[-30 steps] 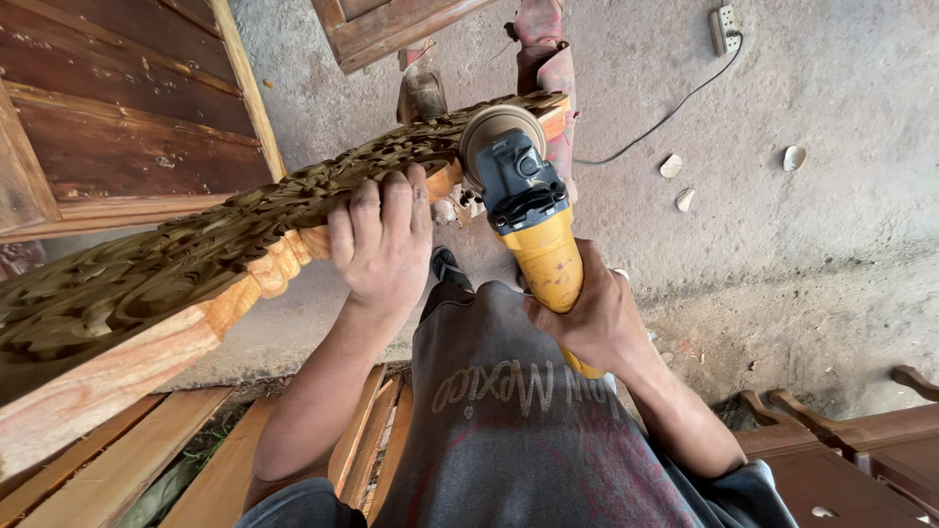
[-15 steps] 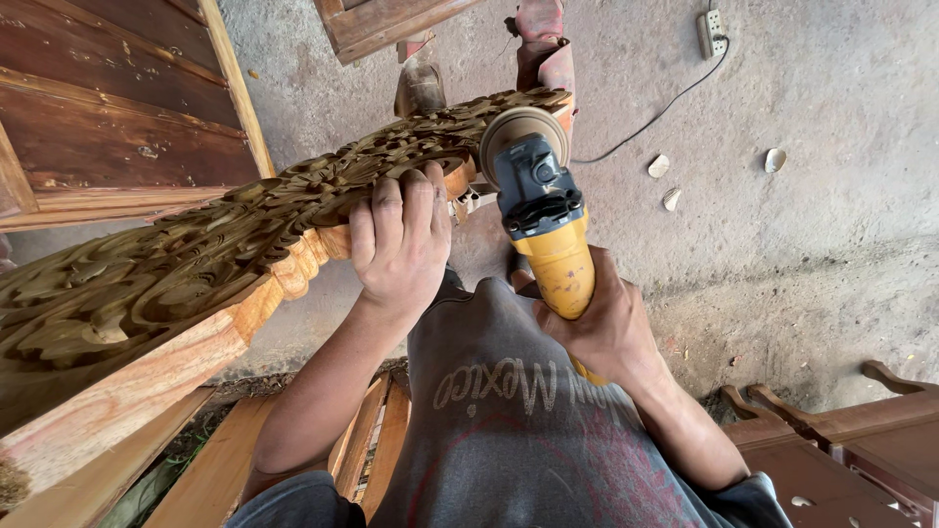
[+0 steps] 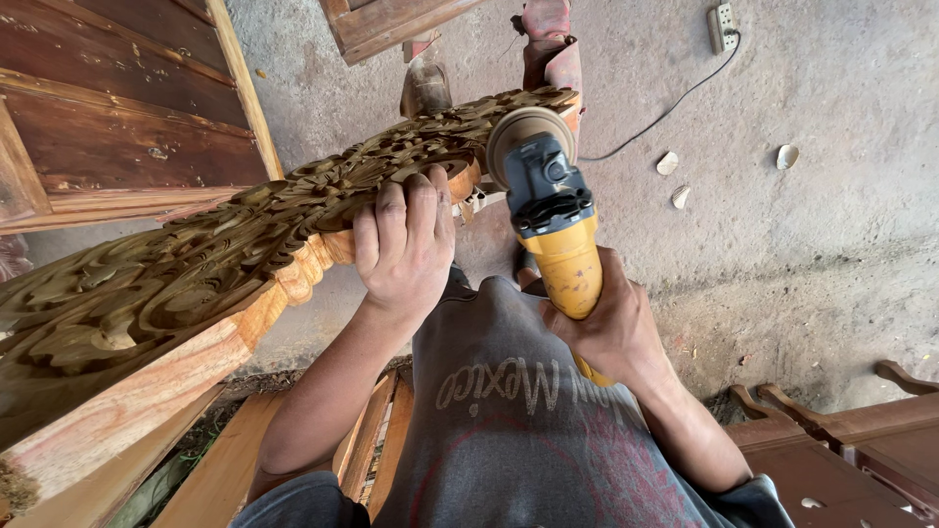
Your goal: The person sands the surface and edges of an ornate carved wooden panel and a rectangular wooden piece using a power sander.
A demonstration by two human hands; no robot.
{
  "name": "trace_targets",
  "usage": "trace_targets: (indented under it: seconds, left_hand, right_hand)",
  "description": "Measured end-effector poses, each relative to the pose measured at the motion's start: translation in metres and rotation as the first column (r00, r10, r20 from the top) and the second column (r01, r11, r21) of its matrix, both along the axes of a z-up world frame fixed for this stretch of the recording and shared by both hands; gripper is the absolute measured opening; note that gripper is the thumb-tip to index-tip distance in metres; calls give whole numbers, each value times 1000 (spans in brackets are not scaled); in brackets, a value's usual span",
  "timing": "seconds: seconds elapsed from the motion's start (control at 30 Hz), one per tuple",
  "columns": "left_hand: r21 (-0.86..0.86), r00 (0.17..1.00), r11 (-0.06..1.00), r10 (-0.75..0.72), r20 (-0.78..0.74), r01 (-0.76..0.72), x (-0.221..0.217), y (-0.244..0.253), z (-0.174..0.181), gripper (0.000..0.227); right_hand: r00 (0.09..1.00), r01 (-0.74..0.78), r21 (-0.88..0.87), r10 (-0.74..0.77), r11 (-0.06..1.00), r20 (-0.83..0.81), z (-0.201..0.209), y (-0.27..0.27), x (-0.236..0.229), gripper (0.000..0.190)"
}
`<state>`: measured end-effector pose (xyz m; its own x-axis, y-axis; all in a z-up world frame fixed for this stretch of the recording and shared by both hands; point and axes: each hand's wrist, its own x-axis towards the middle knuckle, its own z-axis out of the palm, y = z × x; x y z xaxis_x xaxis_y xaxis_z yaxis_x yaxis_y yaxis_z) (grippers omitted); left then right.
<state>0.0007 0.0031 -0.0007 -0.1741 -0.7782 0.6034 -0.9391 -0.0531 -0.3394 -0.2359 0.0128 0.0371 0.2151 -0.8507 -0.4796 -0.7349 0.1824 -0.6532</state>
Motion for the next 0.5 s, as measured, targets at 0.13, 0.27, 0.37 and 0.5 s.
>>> trace_targets:
  seconds: [0.13, 0.27, 0.37, 0.5]
  left_hand:
    - [-23, 1000, 1000, 13, 7, -13, -1, -2, -1, 10]
    - [-39, 999, 999, 29, 27, -28, -1, -2, 2, 9]
    - [-16, 999, 999, 34, 27, -33, -1, 0, 3, 6]
    - [-16, 999, 999, 35, 12, -35, 0, 0, 0, 11]
  right_hand:
    - [997, 19, -32, -16, 999, 80, 1, -3, -1, 63]
    - [994, 3, 5, -3, 1000, 106, 4, -10, 4, 61]
    - [992, 23, 19, -25, 1000, 120, 5, -12, 1, 57]
    - [983, 73, 84, -85, 994, 161, -1, -6, -8, 58]
